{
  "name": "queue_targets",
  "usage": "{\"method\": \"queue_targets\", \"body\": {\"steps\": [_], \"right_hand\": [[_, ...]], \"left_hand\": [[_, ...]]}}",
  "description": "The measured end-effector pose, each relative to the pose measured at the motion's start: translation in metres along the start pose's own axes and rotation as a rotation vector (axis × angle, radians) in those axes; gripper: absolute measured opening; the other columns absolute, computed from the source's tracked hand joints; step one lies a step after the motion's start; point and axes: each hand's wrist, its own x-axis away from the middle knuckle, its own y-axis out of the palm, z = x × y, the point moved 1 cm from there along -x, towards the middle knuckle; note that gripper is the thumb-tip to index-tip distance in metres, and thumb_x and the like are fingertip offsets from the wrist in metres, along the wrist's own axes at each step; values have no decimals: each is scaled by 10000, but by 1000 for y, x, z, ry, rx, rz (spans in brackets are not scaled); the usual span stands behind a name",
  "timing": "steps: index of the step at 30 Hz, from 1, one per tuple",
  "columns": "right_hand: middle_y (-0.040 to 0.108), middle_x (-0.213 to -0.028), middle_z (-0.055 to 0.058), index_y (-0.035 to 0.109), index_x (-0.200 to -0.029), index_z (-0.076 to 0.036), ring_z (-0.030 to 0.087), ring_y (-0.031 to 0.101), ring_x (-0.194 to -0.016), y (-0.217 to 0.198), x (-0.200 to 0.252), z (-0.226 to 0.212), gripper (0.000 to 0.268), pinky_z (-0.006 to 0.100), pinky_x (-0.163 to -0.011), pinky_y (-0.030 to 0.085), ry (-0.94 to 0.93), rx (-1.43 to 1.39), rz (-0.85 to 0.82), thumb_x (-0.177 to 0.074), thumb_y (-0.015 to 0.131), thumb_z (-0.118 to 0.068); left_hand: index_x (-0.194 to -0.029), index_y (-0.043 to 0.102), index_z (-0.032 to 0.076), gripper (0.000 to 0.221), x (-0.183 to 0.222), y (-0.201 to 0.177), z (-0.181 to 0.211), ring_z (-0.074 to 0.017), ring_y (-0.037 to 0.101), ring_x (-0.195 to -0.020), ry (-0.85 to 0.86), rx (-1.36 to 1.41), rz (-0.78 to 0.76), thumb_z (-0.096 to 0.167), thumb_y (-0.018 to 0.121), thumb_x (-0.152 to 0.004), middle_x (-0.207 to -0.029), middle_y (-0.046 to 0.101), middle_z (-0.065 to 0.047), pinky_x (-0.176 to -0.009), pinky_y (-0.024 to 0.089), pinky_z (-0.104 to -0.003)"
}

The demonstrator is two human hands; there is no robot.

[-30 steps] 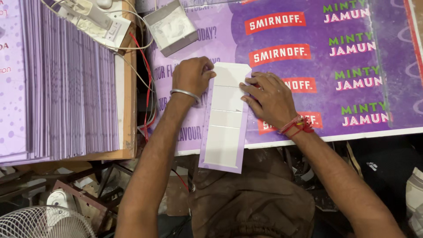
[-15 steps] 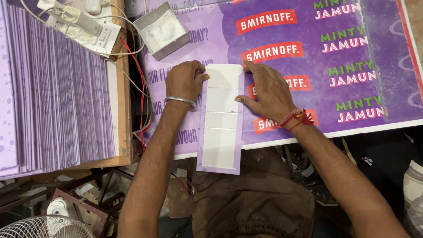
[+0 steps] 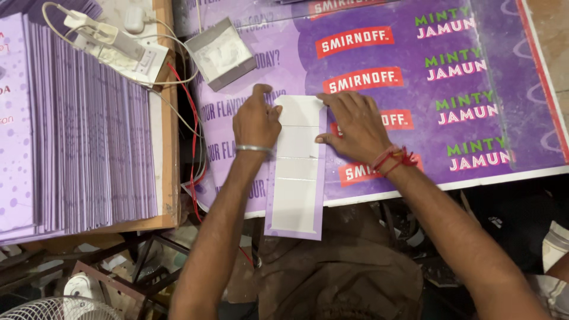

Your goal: The person folds flat purple and white printed paper sheets into small rectangular boxes by hand. They crease the edges, fold the sides, and stack the finished boxes on the table.

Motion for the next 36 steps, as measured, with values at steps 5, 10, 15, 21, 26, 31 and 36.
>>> {"method": "queue_targets", "body": {"steps": [5,10,15,21,26,31,36], "right_hand": [[561,-1375,143,468,-1500,-63,345,481,-1338,14,19,10,892,527,-1157,324,-30,-161,89,-812,842,-489],[626,-1252,75,536,-1420,-117,287,515,-1200,-2,-8,35,902,488,-1051,351,-34,-268,-110,-670,880,-482],[703,-937,-79,735,-1146,-213,193,499,-967,1,-38,33,594,399,-925,372,-37,-222,-337,-623,899,-443],[668,-794,-139,796,-1031,-248,134,484,-915,14,-35,19,375,369,-970,292,-80,-352,-316,-710,871,-426],[641,-796,-100,772,-1053,-182,171,469,-906,13,-25,18,532,404,-975,284,-147,-380,-191,-707,881,-572],[653,-858,-32,760,-999,-157,207,494,-1002,12,-17,9,535,418,-993,303,-152,-253,-157,-707,862,-593],[671,-912,-27,767,-1081,-154,205,506,-981,11,-26,11,531,431,-961,323,-87,-204,-253,-744,848,-557]], "left_hand": [[-1233,611,35,517,18,14,-19,-195,653,-622,-199,324,-89,123,846,-781,-691,674,-86,-621,524,-329],[-1002,728,20,315,5,3,-26,-84,603,-636,-61,482,-397,140,884,-758,-735,650,0,-585,513,-255],[-1030,723,30,390,-19,-11,-25,-74,599,-625,15,361,-590,124,900,-696,-720,641,22,-565,500,-242],[-875,766,86,290,-32,-12,-5,-165,599,-638,220,95,-698,150,932,-647,-698,621,-47,-584,475,-329],[-845,744,64,191,-18,-18,2,-188,640,-721,308,171,-522,152,884,-748,-782,681,-77,-660,507,-351],[-1119,640,92,259,-3,-27,-11,-187,672,-677,-15,303,-655,254,728,-938,-884,727,-55,-663,547,-389],[-1196,663,74,400,3,-41,-4,-204,697,-840,239,248,-669,274,794,-876,-949,719,-88,-745,553,-391]]}}
